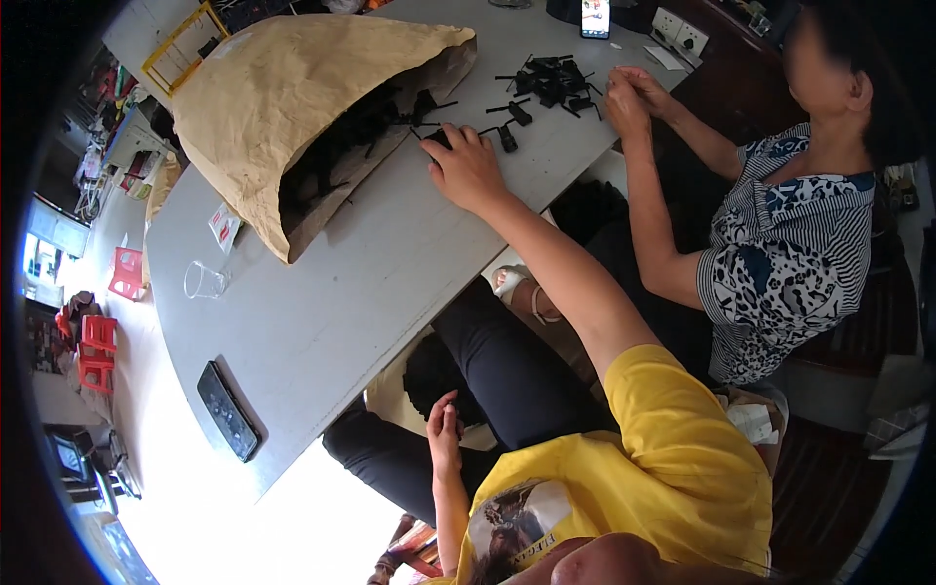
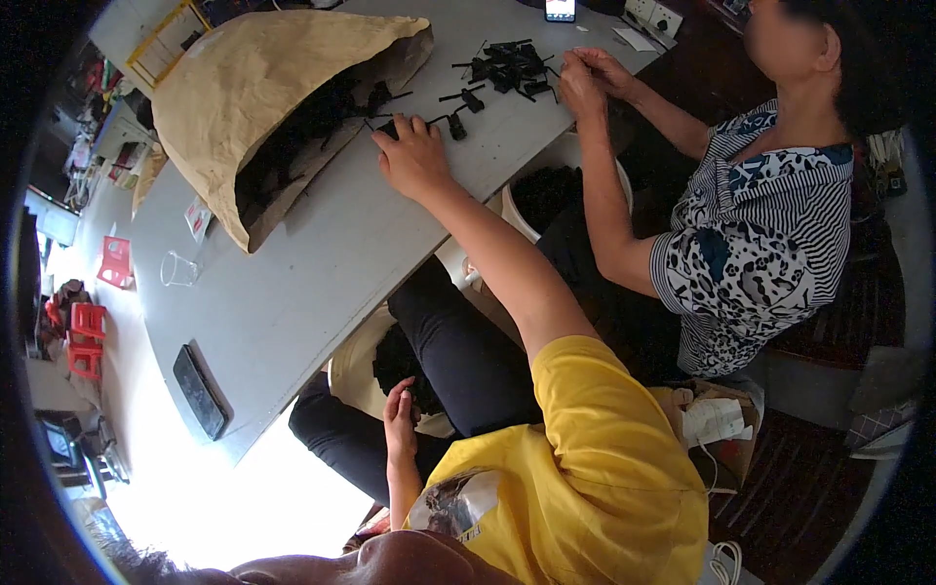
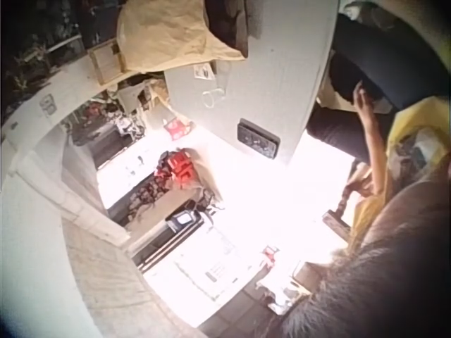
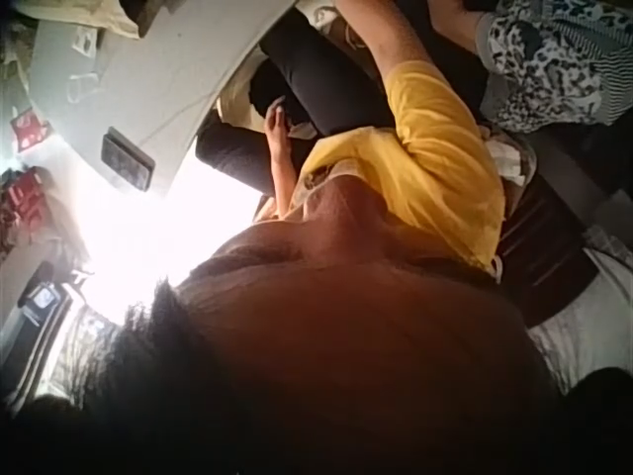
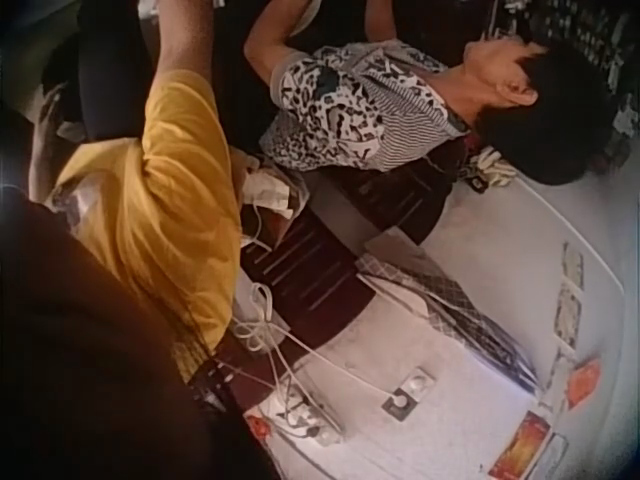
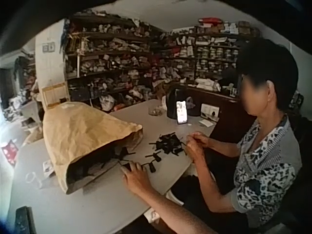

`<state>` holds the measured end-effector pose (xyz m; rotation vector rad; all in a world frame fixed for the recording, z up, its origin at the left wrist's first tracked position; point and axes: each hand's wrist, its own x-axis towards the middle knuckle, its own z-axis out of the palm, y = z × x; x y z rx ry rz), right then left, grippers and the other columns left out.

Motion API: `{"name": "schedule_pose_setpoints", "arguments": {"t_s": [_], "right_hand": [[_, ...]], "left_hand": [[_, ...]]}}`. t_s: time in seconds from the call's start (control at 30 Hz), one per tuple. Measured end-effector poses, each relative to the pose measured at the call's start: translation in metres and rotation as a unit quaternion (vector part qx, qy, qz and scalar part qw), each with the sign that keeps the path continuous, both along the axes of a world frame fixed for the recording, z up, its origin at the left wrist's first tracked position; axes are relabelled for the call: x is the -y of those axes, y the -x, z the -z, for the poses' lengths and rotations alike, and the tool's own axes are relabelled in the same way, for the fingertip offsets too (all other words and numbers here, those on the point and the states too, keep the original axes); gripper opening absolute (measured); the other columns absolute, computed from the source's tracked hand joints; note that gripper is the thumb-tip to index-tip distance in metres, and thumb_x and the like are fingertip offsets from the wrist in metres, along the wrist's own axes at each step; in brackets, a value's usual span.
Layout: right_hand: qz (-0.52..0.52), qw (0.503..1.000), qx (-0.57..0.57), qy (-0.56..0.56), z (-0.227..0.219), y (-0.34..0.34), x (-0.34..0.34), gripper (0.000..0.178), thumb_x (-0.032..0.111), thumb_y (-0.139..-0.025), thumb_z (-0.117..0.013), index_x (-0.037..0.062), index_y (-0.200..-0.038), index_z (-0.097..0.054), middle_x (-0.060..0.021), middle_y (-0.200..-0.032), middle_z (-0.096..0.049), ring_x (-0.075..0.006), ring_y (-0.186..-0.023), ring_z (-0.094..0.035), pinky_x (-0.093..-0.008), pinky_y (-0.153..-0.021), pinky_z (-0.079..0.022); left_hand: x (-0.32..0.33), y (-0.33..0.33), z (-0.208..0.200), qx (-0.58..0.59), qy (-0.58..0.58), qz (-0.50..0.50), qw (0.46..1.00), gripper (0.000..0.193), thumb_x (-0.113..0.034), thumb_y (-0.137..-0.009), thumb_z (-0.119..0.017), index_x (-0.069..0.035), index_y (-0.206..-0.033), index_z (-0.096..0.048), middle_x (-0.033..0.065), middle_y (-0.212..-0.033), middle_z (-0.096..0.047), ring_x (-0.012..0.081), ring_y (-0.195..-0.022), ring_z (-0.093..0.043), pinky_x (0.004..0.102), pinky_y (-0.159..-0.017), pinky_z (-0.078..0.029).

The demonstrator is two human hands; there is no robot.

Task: Assembling or sorting small plastic components at a workbench.

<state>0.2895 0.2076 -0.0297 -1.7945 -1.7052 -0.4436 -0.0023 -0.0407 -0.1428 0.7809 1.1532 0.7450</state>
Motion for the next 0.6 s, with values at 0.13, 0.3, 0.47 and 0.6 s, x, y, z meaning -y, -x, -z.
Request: {"name": "schedule_pose_setpoints", "arguments": {"t_s": [0.13, 0.3, 0.47, 0.6], "right_hand": [[0.005, 1.0, -0.001, 0.014, -0.001, 0.0015, 0.0006, 0.035, 0.021, -0.078, -0.059, 0.0161, -0.112, -0.058, -0.0131, -0.121, -0.049, -0.0293, -0.108, -0.045, -0.0423, -0.085, -0.039], [0.009, 1.0, 0.002, 0.01, 0.0001, 0.0008, 0.0005, 0.034, 0.021, -0.078, -0.059, 0.0165, -0.111, -0.058, -0.0125, -0.12, -0.049, -0.0288, -0.108, -0.045, -0.0422, -0.085, -0.038], [0.011, 1.0, 0.002, 0.012, -0.0005, 0.0021, 0.0015, 0.034, 0.022, -0.078, -0.059, 0.0167, -0.112, -0.058, -0.0122, -0.121, -0.049, -0.0285, -0.109, -0.045, -0.0427, -0.086, -0.038], [0.009, 1.0, -0.005, 0.016, -0.0026, 0.0014, 0.0032, 0.034, 0.022, -0.078, -0.059, 0.0168, -0.112, -0.058, -0.0121, -0.121, -0.049, -0.0285, -0.109, -0.044, -0.043, -0.086, -0.038]], "left_hand": [[0.0002, 0.0028, 0.002, -0.012, -0.001, 0.017, 1.0, 0.021, -0.016, -0.094, -0.045, -0.007, -0.108, -0.058, -0.006, -0.064, -0.041, 0.0037, -0.054, -0.036, 0.0187, -0.05, -0.03], [0.0003, 0.0025, 0.0039, -0.015, 0.0, 0.016, 1.0, 0.019, -0.015, -0.094, -0.046, -0.007, -0.106, -0.058, -0.0062, -0.064, -0.041, 0.0035, -0.053, -0.035, 0.0187, -0.049, -0.029], [0.0005, 0.002, 0.0045, -0.021, -0.002, 0.015, 1.0, 0.018, -0.015, -0.093, -0.046, -0.007, -0.105, -0.057, -0.0058, -0.066, -0.042, 0.0037, -0.053, -0.036, 0.0186, -0.048, -0.029], [0.0008, 0.001, 0.003, -0.014, 0.006, 0.013, 1.0, 0.018, -0.014, -0.093, -0.046, -0.007, -0.105, -0.057, -0.0052, -0.068, -0.043, 0.0038, -0.054, -0.036, 0.0182, -0.048, -0.03]]}}
